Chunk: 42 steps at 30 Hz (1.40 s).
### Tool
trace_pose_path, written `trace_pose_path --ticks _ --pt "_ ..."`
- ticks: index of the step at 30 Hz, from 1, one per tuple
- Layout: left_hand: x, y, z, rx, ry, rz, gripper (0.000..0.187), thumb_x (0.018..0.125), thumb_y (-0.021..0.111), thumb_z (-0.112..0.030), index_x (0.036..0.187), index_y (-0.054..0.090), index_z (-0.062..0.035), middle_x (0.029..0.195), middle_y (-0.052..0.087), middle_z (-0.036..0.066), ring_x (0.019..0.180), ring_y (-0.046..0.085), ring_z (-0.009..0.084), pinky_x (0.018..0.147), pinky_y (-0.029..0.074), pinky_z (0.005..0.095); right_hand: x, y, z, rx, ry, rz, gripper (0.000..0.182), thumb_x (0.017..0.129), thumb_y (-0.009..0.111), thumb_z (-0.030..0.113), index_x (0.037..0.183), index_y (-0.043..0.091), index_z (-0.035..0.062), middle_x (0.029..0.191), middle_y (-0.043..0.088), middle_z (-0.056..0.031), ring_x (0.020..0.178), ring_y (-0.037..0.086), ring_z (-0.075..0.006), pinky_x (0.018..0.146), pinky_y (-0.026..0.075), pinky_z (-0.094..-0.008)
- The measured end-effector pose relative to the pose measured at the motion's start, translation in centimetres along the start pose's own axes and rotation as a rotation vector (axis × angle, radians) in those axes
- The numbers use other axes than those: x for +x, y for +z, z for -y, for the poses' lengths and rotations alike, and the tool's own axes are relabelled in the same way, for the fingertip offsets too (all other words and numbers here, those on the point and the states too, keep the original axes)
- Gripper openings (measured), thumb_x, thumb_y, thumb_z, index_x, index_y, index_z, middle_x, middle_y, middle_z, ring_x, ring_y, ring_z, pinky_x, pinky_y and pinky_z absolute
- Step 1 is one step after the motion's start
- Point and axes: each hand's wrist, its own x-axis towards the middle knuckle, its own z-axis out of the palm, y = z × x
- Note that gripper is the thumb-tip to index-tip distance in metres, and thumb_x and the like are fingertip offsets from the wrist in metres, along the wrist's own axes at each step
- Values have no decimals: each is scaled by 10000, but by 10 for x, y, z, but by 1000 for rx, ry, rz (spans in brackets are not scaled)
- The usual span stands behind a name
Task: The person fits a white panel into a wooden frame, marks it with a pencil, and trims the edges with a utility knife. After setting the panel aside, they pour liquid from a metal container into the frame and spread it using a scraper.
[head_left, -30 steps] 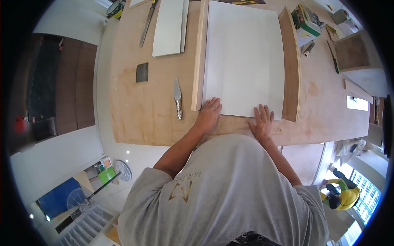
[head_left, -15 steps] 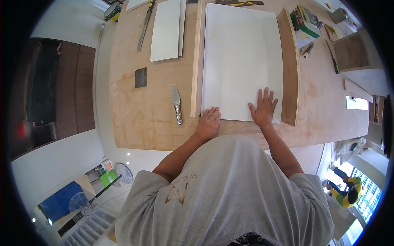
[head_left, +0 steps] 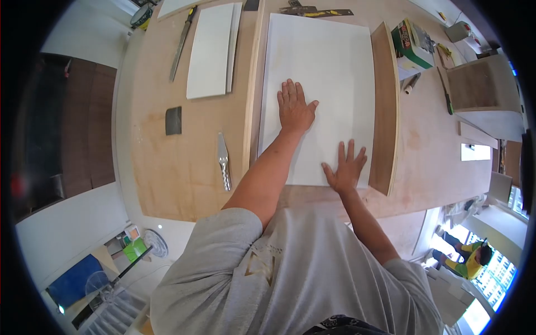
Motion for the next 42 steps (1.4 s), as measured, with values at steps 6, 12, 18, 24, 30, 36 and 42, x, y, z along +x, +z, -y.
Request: trace_pose_path --ticks 6,12,18,24,30,36,42 --pt "108 0 16 69 39 -98 915 955 570 -574 1552 308 68 1636 228 303 1548 159 405 1254 130 510 2 1 -5 117 45 -5 911 863 668 595 1543 399 51 1635 253 -255 1454 122 -639 1135 148 -768" --pt "193 5 31 114 42 -162 944 952 541 -609 1537 314 96 1625 254 299 1531 196 404 1245 148 512 3 10 -8 135 42 -2 946 861 643 633 1557 358 59 1660 191 -252 1471 41 -647 1114 93 -805" --pt "245 10 40 178 5 -113 933 977 471 -634 1572 278 59 1662 184 285 1560 123 408 1268 71 521 5 17 -10 96 -1 -22 968 901 512 726 1569 339 48 1661 177 -272 1487 24 -624 1114 94 -798" --pt "263 30 -6 261 193 -55 823 989 473 -603 1583 330 -51 1624 203 357 1512 155 538 1226 98 617 6 10 -12 174 68 31 972 807 691 628 1551 343 108 1635 207 -250 1446 89 -663 1041 177 -856" --pt "264 77 -111 162 527 -14 751 1006 446 -578 1583 357 -106 1638 229 311 1525 165 505 1222 114 625 5 12 -17 236 59 18 962 813 701 631 1545 361 107 1643 202 -238 1453 86 -656 1039 185 -848" --pt "279 100 -147 202 573 -41 676 1036 397 -518 1574 362 -111 1626 288 286 1521 204 486 1212 137 625 3 15 -18 300 82 -4 949 790 734 614 1530 411 117 1643 227 -222 1459 94 -645 1041 193 -843" --pt "245 75 -153 164 656 -26 628 1017 457 -499 1526 443 -132 1572 382 256 1469 300 486 1163 222 648 3 9 -18 311 96 3 926 784 739 612 1513 464 111 1640 270 -202 1453 151 -624 1052 214 -827"
